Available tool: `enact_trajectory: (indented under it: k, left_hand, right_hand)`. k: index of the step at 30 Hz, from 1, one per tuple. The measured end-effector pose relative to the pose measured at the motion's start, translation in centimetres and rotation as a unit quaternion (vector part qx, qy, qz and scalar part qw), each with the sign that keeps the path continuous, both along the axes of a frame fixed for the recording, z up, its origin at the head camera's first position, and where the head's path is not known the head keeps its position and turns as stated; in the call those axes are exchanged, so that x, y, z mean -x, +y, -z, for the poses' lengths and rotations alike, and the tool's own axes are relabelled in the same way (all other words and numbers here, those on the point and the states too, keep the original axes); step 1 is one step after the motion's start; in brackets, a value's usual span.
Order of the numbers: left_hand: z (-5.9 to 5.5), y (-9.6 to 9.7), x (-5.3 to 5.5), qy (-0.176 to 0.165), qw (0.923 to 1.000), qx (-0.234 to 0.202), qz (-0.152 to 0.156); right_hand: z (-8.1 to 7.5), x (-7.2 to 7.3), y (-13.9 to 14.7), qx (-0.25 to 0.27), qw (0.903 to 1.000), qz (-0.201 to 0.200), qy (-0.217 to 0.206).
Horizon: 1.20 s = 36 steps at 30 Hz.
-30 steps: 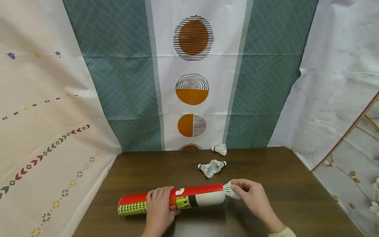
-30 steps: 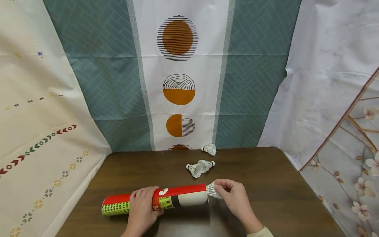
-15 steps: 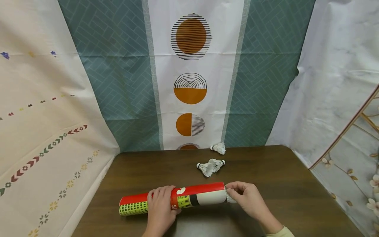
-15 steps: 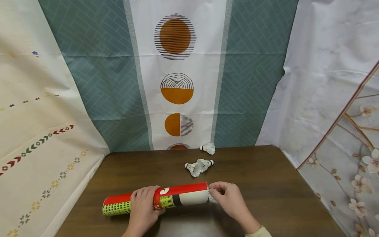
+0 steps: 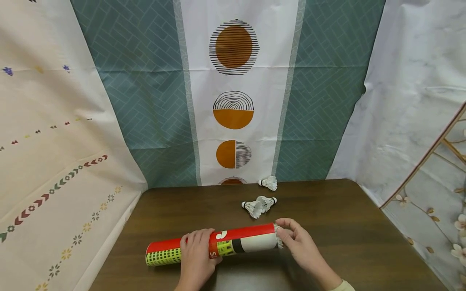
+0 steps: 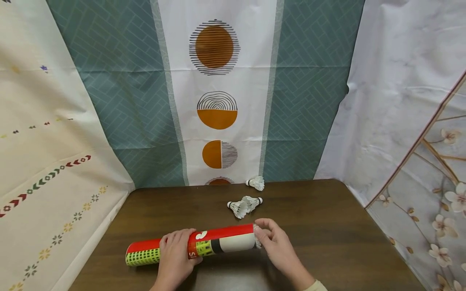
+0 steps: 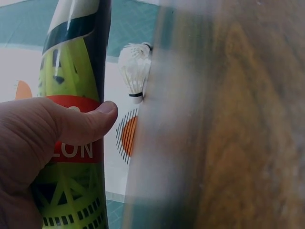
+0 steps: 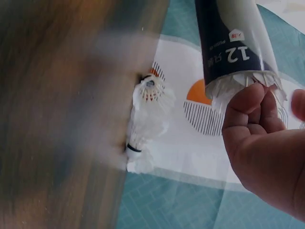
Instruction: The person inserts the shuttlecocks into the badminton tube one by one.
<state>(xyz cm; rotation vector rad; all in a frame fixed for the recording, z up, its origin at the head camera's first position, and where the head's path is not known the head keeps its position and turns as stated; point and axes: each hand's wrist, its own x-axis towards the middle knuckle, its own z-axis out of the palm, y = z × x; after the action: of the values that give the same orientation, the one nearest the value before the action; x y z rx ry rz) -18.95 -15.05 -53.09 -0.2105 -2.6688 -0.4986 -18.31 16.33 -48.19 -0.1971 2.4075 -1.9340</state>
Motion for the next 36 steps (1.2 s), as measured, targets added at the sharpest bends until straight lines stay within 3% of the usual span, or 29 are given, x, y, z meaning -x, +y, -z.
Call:
enact_trajectory:
  k: [3,12,14,20,23,28,30,31,36]
  left_hand:
    - [0.1,0.0,0.0,0.004,1.0000,-0.001,0.002]
    - [0.1,0.0,0.1,0.001,1.0000,-0.002,0.002]
    - [0.0,0.0,0.2,0.002,1.0000,-0.005,0.002]
    - [-0.3,-0.1,0.1,-0.005,0.9999,-0.014,-0.003]
    - [-0.3,-0.1,0.1,-0.012,0.9998,-0.013,-0.002]
    - [-0.2,0.0,0.1,-0.013,0.9999,-0.010,0.003]
    - [-0.2,-0.1,0.1,-0.013,0.9999,-0.006,0.004]
    - [-0.2,-0.1,0.1,-0.013,0.9999,-0.004,0.006]
    - [0.0,-0.2,-0.2,-0.019,0.9997,0.007,0.015]
  right_hand:
    - [0.1,0.0,-0.4,0.024,0.9996,-0.013,-0.009]
    - [0.2,0.2,-1.3,-0.008,0.9998,0.000,0.020]
    - [0.3,0.1,-1.4,-0.011,0.9990,-0.023,0.037]
    - [0.4,0.2,-1.4,0.013,0.9888,-0.140,0.049]
    - [0.0,0.7,-0.8,-0.012,0.9884,-0.142,0.052]
    - [-0.8,3.4,0.4,-0.089,0.9926,-0.011,0.081]
    - [-0.9,5.1,0.8,-0.114,0.9892,0.003,0.093]
    - [-0.9,6.0,0.8,-0.124,0.9882,-0.009,0.090]
    - [-0.7,9.7,-0.2,-0.163,0.9735,-0.152,0.051]
